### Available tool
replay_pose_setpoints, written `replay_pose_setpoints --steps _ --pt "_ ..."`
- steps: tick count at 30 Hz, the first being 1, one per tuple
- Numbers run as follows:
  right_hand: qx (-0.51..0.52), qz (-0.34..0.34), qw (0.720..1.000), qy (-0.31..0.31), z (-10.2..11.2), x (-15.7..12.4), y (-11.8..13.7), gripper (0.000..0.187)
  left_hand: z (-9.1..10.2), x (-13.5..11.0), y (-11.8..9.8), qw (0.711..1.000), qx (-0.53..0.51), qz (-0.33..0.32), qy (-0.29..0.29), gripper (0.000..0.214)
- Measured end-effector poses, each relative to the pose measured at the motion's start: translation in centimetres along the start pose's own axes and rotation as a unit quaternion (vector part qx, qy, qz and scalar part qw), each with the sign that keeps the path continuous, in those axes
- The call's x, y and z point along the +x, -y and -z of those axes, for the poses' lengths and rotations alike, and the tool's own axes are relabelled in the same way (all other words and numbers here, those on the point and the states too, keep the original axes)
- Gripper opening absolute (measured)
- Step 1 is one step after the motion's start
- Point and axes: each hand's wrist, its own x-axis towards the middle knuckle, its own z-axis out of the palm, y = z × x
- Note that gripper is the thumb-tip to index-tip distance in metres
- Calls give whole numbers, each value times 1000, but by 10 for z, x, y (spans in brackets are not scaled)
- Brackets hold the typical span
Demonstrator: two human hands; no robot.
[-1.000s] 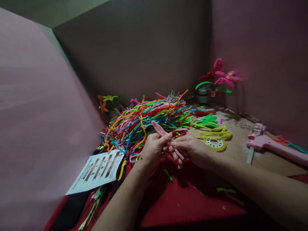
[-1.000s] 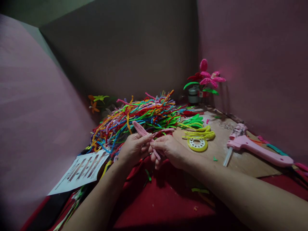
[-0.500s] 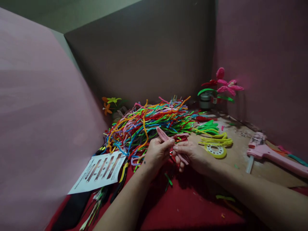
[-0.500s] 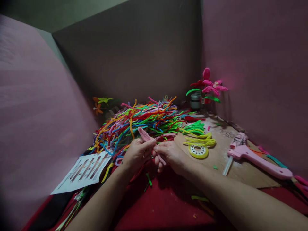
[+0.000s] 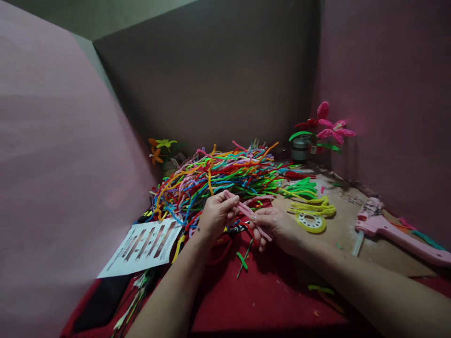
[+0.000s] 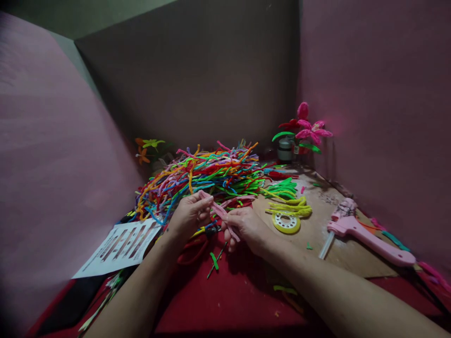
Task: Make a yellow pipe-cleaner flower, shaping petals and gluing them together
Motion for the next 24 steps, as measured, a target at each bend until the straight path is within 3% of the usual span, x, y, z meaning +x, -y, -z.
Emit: replay_pose_setpoints --steps 5,11,16,24 --pt "-24 4 1000 0 -2 -1 -2 26 -1 -1 -2 1000 12 12 -10 24" --pt "-38 2 999 3 -2 -3 -3 28 -4 0 -2 991 92 -19 -91 25" --pt "-30 2 1000 2 -2 -3 -2 29 -5 -1 -5 995 70 -11 -66 23" --pt "-30 0 1000 2 -2 -4 1 28 4 3 -9 984 72 -69 -145 23"
